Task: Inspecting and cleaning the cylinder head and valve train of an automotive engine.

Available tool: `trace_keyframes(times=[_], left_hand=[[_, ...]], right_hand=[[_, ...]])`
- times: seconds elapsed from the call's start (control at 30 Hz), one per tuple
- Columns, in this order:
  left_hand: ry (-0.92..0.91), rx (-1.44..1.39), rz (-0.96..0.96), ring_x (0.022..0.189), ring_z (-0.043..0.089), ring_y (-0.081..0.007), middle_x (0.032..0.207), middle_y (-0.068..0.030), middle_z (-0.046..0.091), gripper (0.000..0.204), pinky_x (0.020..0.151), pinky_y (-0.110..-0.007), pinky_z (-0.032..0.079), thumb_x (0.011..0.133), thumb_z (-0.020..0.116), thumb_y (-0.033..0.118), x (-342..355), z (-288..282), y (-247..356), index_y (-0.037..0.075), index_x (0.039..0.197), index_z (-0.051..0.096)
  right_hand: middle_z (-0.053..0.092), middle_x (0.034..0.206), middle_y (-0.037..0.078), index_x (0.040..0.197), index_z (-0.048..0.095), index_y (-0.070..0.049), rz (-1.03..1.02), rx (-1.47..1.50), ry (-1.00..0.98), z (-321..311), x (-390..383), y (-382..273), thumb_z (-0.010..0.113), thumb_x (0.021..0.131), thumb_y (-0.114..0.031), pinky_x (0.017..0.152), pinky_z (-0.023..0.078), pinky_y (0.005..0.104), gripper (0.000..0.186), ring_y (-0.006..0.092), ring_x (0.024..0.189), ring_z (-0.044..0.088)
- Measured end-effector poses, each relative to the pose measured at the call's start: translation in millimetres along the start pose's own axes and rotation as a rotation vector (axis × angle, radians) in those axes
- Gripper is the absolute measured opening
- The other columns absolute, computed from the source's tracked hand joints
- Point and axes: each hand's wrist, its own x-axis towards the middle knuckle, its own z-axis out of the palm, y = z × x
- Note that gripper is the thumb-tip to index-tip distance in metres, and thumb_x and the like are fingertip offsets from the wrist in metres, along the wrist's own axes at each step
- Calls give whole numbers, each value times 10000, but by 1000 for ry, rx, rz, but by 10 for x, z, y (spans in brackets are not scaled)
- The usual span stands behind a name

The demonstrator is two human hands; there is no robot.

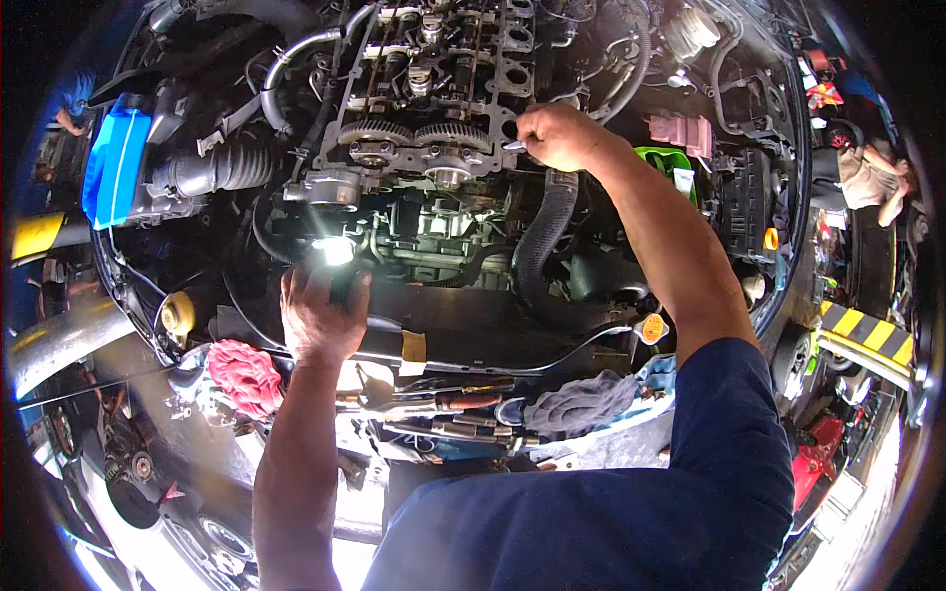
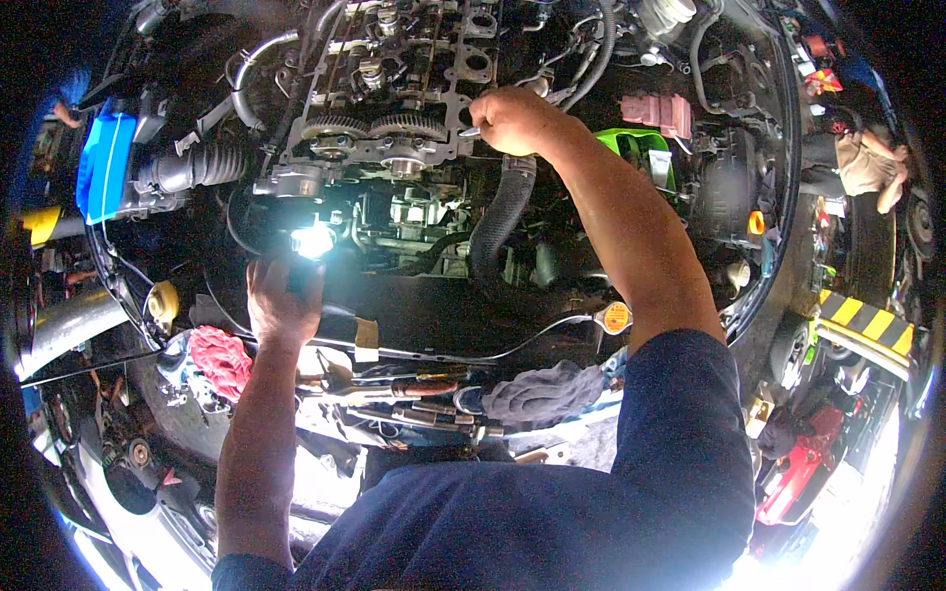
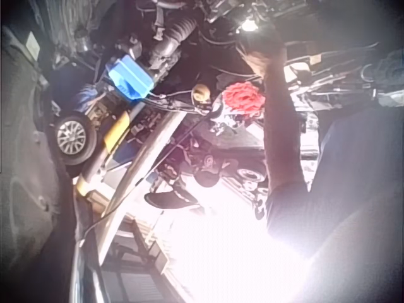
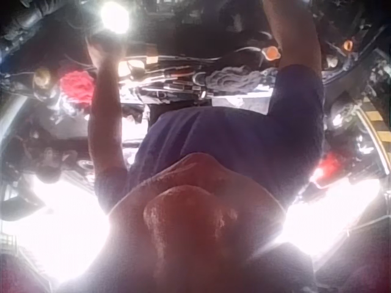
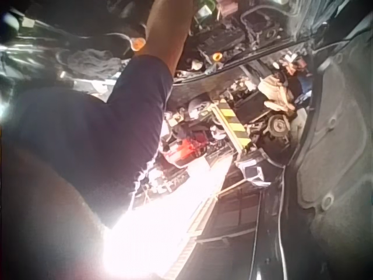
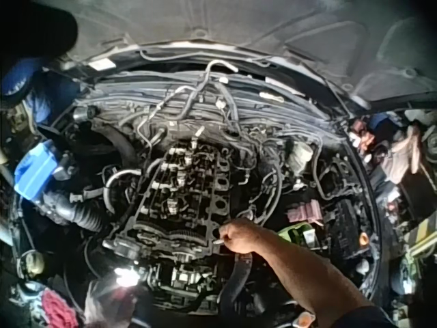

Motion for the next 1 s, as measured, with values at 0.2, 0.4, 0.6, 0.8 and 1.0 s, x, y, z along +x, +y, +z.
trace_keyframes(times=[0.2,0.4,0.6,0.8,1.0], left_hand=[[13,-26,14,910,585,-342,1015,-112,644,259,861,-443,457,806,715,233,11,10,-5,102,1027,676],[11,-25,-17,925,581,-342,1023,-111,641,253,866,-444,459,807,716,238,4,5,4,114,1025,681],[-58,-4,-31,1016,579,-346,1102,-150,638,328,940,-446,436,816,704,237,-17,9,-9,56,1081,637],[-48,-2,-40,989,582,-341,1068,-134,641,277,926,-446,441,807,710,239,-31,21,-31,70,1016,643],[-11,-29,-4,937,586,-339,1037,-124,642,285,886,-444,448,798,723,227,-6,15,-21,101,1047,668]], right_hand=[[687,906,92,937,679,-82,3,-233,-204,-154,-54,-161,584,853,-98,837,537,412,128,271,899,682],[668,919,73,890,673,-115,-91,-345,-137,-211,-41,-160,623,834,-129,827,533,420,76,267,902,672],[659,908,58,871,662,-116,-50,-294,-73,-154,-50,-117,642,800,-131,809,527,421,75,264,900,669],[651,916,77,904,663,-103,26,-249,-33,-39,-88,-86,643,801,-105,812,521,418,105,276,905,663],[628,881,89,843,625,-62,-73,-117,-40,-4,-104,-42,609,819,-75,740,523,420,31,310,865,643]])
